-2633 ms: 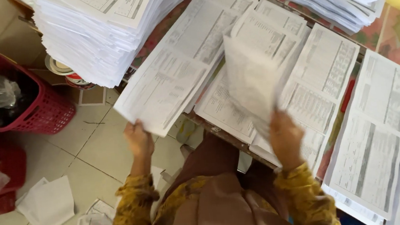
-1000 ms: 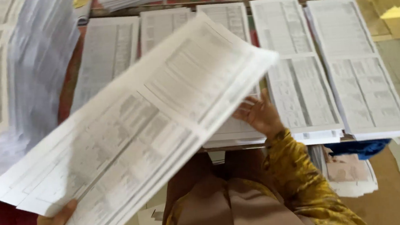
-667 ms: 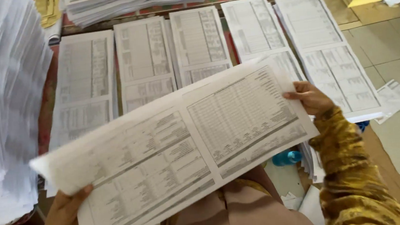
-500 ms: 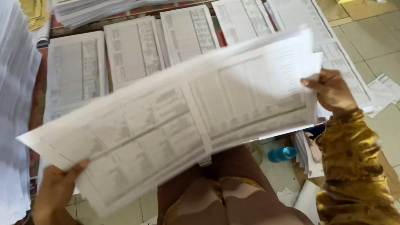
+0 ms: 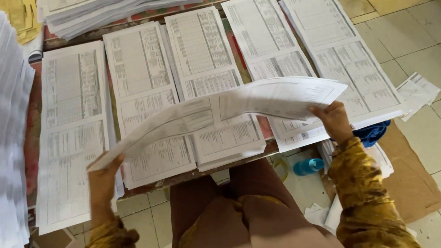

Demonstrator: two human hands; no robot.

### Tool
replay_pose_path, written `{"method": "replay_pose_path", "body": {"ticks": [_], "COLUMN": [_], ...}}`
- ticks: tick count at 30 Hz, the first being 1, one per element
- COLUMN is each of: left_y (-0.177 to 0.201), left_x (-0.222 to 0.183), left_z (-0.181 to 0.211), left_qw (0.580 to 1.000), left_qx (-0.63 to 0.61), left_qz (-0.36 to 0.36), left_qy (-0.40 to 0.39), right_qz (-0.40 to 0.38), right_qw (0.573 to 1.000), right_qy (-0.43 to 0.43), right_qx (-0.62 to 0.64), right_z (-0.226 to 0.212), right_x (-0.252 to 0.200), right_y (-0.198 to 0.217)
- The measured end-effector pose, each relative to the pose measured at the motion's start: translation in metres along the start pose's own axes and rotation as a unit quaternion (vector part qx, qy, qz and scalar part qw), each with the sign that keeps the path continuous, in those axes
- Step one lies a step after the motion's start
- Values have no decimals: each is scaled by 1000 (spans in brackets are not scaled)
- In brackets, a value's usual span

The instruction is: Folding and stacking printed papers on a production table in a print shop.

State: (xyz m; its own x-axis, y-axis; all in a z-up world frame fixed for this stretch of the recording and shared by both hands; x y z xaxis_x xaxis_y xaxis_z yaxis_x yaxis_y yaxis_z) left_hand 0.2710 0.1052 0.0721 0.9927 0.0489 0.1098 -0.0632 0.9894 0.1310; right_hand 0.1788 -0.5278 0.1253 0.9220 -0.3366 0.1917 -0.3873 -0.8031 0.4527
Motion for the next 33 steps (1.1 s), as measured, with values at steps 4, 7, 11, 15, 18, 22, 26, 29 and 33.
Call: {"method": "replay_pose_path", "body": {"ticks": [4,7,11,15,18,22,26,29,33], "left_y": [-1,1,-3,-12,-6,-16,-42,-39,-31], "left_x": [6,18,30,19,27,11,0,-6,-5], "left_z": [18,53,40,-38,-97,-65,-24,-4,-33], "left_qw": [996,993,989,954,938,936,930,931,935], "left_qx": [42,80,72,112,177,140,126,114,75], "left_qz": [54,51,-3,-36,-89,-83,-98,-82,-68], "left_qy": [48,68,128,275,286,312,331,338,340], "right_qz": [33,9,-49,-77,-82,-67,-117,-91,-129], "right_qw": [999,999,995,978,956,946,942,941,952], "right_qy": [-27,-34,-88,-124,-190,-185,-156,-134,-155], "right_qx": [-30,-19,22,-147,-210,-259,-274,-296,-232], "right_z": [17,-4,12,54,148,172,151,177,162], "right_x": [7,18,26,26,39,41,39,52,39], "right_y": [6,16,8,-19,-8,-8,-30,-18,-33]}}
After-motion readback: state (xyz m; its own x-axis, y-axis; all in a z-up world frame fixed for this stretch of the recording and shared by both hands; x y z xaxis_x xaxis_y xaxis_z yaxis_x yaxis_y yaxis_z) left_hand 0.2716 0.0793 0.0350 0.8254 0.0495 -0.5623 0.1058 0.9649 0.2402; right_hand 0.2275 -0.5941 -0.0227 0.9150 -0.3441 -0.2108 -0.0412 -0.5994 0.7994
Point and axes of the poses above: each hand's wrist, its own x-axis towards the middle knuckle, its own y-axis out of the back of the hand, z = x × y, the point moved 9 cm from there along x, towards the middle knuckle, and after that the axes turned 4 degrees about -x, right-handed, at the moved point
